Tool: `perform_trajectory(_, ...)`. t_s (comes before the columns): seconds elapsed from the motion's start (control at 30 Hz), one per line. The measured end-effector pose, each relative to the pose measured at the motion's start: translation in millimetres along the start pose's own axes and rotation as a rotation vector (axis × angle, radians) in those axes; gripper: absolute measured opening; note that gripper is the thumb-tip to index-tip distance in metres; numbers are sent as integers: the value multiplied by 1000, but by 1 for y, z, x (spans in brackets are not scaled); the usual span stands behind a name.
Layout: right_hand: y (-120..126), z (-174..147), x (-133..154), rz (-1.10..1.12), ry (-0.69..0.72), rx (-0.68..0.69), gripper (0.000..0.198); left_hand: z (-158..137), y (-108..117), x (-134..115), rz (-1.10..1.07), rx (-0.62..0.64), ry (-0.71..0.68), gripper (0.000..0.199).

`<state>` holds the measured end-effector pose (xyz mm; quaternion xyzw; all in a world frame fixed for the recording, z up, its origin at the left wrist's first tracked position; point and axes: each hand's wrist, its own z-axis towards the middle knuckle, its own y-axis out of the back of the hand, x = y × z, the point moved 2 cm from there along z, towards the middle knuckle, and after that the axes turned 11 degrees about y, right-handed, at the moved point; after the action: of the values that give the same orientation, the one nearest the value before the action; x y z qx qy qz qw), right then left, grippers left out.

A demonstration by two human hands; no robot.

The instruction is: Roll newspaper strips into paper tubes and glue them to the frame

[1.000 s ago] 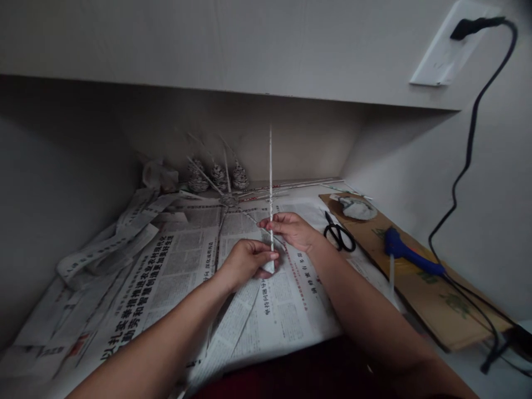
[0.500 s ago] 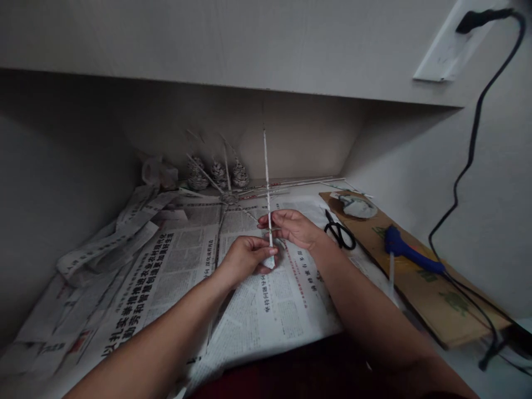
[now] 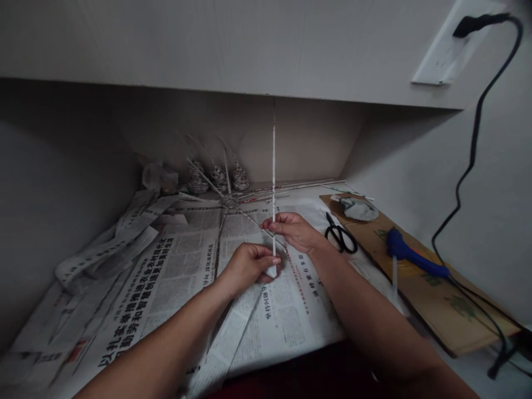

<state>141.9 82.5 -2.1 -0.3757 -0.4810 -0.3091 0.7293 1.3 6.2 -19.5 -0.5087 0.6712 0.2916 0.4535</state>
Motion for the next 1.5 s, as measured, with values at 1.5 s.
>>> perform_trajectory(1.5, -3, -4, 6, -10, -113, 102, 29, 0, -1, 0, 28, -7, 7, 21)
